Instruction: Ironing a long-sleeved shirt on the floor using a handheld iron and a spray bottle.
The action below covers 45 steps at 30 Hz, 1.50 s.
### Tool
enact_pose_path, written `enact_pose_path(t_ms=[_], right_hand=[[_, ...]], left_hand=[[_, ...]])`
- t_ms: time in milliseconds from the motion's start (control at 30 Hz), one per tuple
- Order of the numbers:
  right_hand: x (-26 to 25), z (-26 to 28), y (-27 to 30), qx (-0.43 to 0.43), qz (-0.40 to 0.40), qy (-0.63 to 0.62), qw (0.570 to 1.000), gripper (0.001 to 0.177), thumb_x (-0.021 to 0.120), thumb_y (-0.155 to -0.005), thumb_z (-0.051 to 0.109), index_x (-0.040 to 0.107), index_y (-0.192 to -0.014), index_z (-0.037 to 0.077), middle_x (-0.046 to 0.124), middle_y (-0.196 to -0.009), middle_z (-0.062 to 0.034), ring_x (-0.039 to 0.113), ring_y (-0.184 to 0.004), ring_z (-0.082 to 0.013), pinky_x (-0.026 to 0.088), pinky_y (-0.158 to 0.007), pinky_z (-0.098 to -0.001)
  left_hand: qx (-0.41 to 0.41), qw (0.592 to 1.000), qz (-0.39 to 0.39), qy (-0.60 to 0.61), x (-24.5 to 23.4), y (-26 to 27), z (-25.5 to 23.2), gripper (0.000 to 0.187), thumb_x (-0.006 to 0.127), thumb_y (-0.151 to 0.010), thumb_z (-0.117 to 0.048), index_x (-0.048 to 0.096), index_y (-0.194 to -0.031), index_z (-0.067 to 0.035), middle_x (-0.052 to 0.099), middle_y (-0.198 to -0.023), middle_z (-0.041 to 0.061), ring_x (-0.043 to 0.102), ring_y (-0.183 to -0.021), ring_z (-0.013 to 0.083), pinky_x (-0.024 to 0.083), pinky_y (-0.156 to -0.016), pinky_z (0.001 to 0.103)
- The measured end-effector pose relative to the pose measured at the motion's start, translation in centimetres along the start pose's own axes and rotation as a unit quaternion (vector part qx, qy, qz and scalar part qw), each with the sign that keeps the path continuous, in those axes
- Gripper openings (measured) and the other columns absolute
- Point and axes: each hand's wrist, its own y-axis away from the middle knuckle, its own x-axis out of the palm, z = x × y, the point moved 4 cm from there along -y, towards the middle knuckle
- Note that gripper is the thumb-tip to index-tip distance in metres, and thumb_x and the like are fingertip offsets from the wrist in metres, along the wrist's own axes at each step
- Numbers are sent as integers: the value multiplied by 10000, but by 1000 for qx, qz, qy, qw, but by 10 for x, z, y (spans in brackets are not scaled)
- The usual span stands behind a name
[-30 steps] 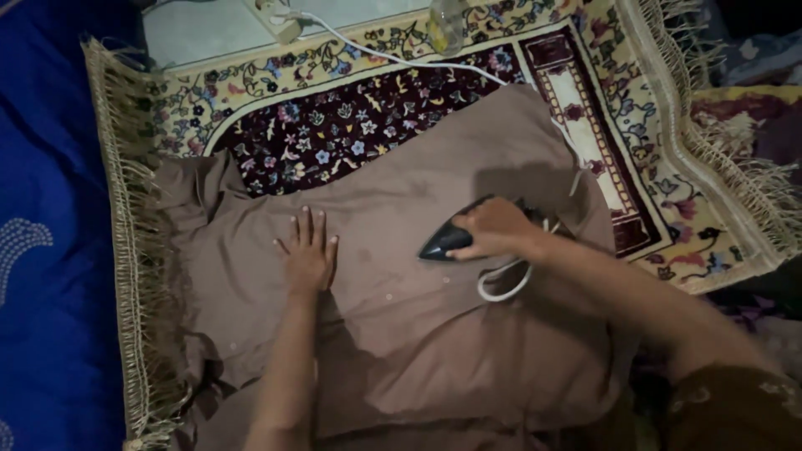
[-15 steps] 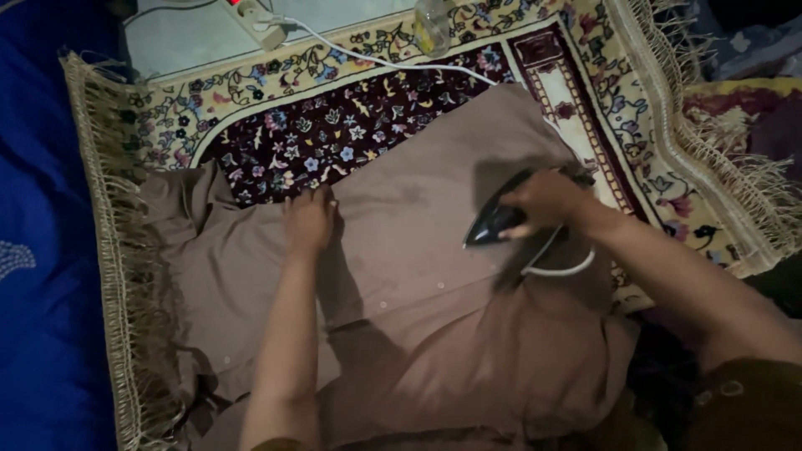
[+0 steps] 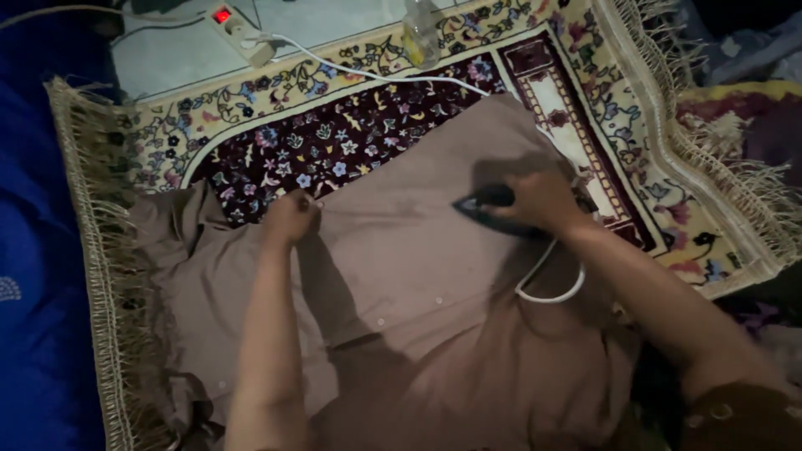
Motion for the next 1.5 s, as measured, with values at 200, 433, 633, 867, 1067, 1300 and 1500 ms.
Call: enact_pose_path(t_ms=[200, 433, 633, 867, 1067, 1300, 1500], right_hand=[[25, 9, -28, 95, -43, 93, 990, 619, 694, -788, 696, 738, -946, 98, 705, -724, -215, 700, -667, -427, 555, -610, -538], [36, 95, -96, 50, -98, 6, 994, 599, 702, -835, 680, 762, -913, 90, 717, -757, -212, 706, -702, -420, 567, -646, -517], [38, 98, -112, 69, -92, 17, 993, 589, 717, -811, 657, 759, -877, 73, 732, -761, -190, 718, -703, -392, 575, -698, -497], [33, -25, -84, 118, -206, 151, 960, 644, 742, -818, 739, 741, -799, 95, 700, -695, -143, 695, -602, -344, 556, -543, -465], [15, -81, -64, 215, -233, 208, 925, 678, 738, -808, 776, 757, -825, 99, 693, -694, -150, 695, -633, -359, 570, -587, -469], [-3, 1, -75, 149, -75, 87, 982, 673, 704, -739, 747, 780, -1026, 143, 732, -800, -197, 711, -690, -416, 570, -608, -519], [25, 62, -99, 122, -92, 39, 988, 618, 704, -828, 685, 736, -985, 88, 729, -762, -176, 720, -695, -381, 579, -646, -487]], left_hand=[[22, 1000, 5, 7, 0, -6, 39, 364, 734, -825, -487, 783, -982, -162, 757, -954, 165, 724, -911, 371, 559, -793, 484], [-27, 999, 14, -24, -11, 12, 33, 400, 725, -828, -520, 790, -931, -140, 757, -908, 171, 723, -888, 379, 555, -780, 500], [-35, 998, 21, -42, -9, 13, 32, 442, 722, -851, -550, 771, -945, -121, 753, -910, 181, 721, -884, 389, 555, -782, 508], [-61, 994, 28, -81, -16, 12, 26, 426, 693, -876, -554, 779, -1005, -157, 768, -977, 162, 725, -936, 373, 555, -808, 506], [-48, 993, 25, -107, 21, -8, 49, 354, 677, -858, -470, 791, -1058, -201, 751, -1044, 181, 716, -987, 393, 556, -848, 511], [-20, 998, 13, -62, 8, 5, -25, 474, 667, -845, -591, 756, -1033, -165, 762, -998, 169, 716, -969, 393, 553, -852, 508], [9, 997, -11, -75, 23, 7, -19, 478, 677, -893, -594, 756, -922, -123, 763, -937, 164, 721, -915, 380, 553, -822, 505]])
